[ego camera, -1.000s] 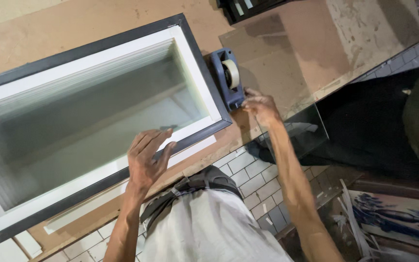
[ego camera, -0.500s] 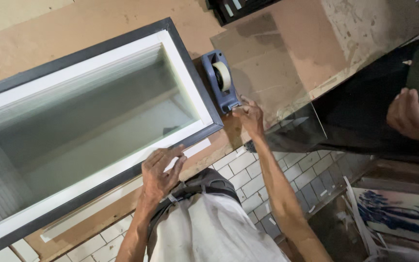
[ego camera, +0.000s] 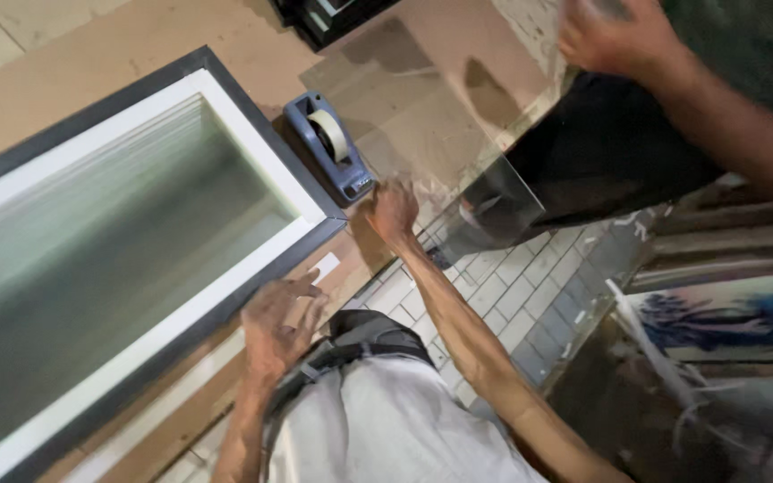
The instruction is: The person assembles a picture frame by placing white mat strips into the frame's inner channel and securing them with tape. They repeatedly adjust the frame, apply tape to the corners, and press the mat strips into place. The frame is handled multiple times and repositioned on the workbench during the process.
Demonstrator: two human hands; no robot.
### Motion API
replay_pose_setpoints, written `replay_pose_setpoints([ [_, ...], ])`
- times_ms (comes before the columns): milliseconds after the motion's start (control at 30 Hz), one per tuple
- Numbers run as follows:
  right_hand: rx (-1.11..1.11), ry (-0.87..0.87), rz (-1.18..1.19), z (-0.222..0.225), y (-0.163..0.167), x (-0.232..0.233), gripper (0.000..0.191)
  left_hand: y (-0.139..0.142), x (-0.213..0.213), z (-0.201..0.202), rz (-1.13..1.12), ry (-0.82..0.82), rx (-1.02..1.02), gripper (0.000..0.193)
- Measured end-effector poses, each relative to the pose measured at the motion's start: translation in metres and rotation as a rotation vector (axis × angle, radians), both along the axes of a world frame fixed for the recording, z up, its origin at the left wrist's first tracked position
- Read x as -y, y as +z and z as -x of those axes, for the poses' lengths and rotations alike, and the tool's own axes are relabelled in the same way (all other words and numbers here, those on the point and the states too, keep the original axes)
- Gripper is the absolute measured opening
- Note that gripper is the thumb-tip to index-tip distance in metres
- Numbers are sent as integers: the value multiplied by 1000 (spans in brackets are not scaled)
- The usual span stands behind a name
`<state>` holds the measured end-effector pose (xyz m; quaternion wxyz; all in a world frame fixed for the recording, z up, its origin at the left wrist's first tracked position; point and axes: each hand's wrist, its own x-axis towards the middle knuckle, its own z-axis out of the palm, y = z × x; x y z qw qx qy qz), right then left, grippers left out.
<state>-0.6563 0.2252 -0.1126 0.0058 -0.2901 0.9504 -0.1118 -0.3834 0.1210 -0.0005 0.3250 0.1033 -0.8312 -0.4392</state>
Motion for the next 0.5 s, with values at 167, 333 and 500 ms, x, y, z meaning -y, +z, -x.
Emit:
replay_pose_setpoints([
  [167,20,204,421,-11,4,-62,39,-3,-16,-9,-95,97,53,22],
  [333,868,105,842,-24,64,-90,34,1,-25,16,-76,113,82,23],
  [500,954,247,816,-57,122,-89,40,21,-20,57,-69,44,48,36],
])
